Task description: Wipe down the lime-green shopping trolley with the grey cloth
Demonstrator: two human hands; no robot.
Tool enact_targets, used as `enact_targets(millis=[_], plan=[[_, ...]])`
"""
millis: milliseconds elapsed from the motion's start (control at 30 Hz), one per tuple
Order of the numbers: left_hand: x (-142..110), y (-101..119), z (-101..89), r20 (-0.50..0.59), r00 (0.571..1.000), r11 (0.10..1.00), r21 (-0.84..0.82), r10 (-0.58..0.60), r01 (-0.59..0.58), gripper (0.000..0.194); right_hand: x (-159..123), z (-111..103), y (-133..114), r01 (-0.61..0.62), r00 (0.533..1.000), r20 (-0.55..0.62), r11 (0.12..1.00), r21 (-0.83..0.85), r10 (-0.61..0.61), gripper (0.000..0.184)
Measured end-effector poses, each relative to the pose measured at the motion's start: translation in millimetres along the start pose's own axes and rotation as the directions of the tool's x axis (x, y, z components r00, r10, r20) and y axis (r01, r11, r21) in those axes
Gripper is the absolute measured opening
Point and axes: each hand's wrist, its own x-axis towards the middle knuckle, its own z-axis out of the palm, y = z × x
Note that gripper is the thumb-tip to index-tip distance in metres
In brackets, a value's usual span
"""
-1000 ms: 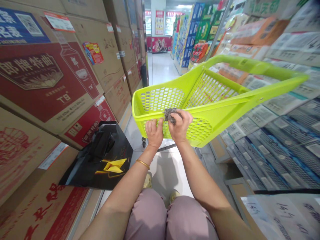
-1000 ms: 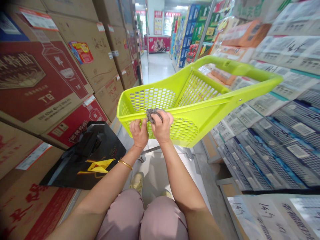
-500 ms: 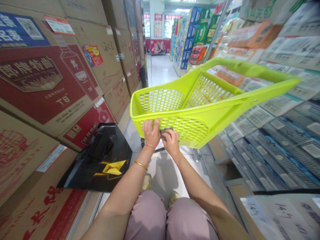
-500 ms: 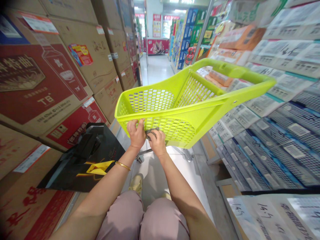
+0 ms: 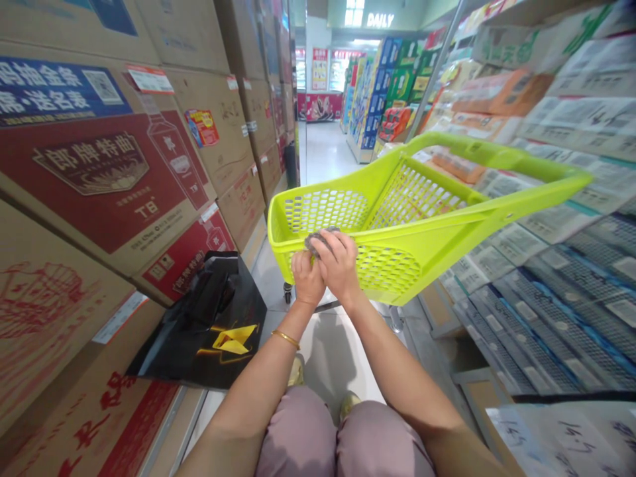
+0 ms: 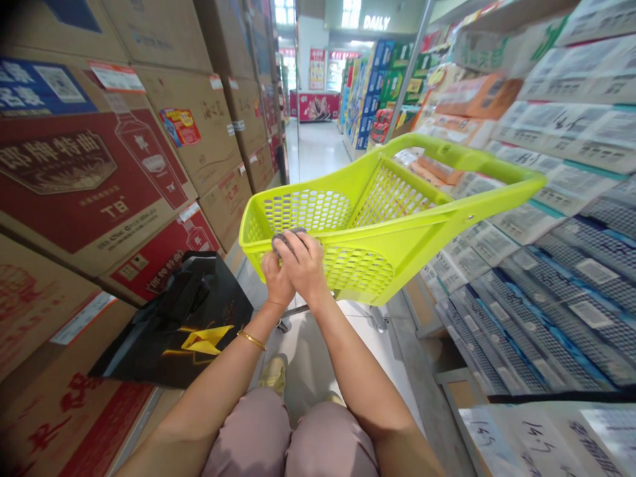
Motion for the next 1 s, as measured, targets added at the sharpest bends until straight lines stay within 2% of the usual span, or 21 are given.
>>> enact_targets(millis=[133, 267, 367, 467, 567, 633, 767, 900, 1000], plan=[[6.6, 1.5, -7.5, -0.019, 0.998, 0.998, 0.019, 0.068, -0.068, 0.028, 5.7, 3.4, 2.4, 0.009, 1.0, 0.028, 0.998, -0.067, -0.007, 0.025], [12.2, 3.2, -15.9, 0.042, 0.995, 0.996, 0.028, 0.086, -0.088, 0.028, -1.8, -6.0, 20.1, 0.004, 1.0, 0.016, 0.988, -0.152, -0.002, 0.024], [13.6, 4.7, -18.2, 0.089, 0.995, 0.999, 0.01, 0.05, -0.051, 0.03, -5.4, -19.5, 38.2, -0.078, 0.996, -0.065, 0.981, -0.179, 0.067, 0.028], [14.3, 6.5, -18.3, 0.11, 0.994, 1.0, -0.023, 0.014, -0.011, 0.03, -5.6, -31.6, 50.9, -0.151, 0.973, -0.196, 0.975, -0.163, 0.119, 0.036], [15.2, 8.3, -18.3, 0.084, 0.996, 0.999, -0.048, 0.013, -0.009, 0.029, -4.1, -34.5, 51.3, -0.197, 0.947, -0.285, 0.969, -0.15, 0.149, 0.039], [15.9, 9.1, -18.5, 0.055, 0.998, 0.998, -0.052, 0.024, -0.021, 0.028, -2.8, -30.1, 44.9, -0.208, 0.943, -0.291, 0.967, -0.144, 0.16, 0.035], [16.7, 8.9, -18.2, 0.031, 0.999, 0.997, -0.072, 0.034, -0.031, 0.028, -0.7, -11.8, 23.0, -0.196, 0.959, -0.226, 0.975, -0.101, 0.17, 0.028], [16.7, 8.3, -17.2, -0.017, 0.999, 0.998, -0.056, 0.03, -0.031, 0.03, 1.2, 5.8, 2.9, -0.159, 0.986, -0.066, 0.986, -0.052, 0.155, 0.026], [17.1, 7.8, -18.1, -0.028, 0.999, 0.998, -0.046, 0.029, -0.03, 0.034, 2.9, 9.3, -2.3, -0.114, 0.993, 0.019, 0.993, -0.035, 0.115, 0.026]])
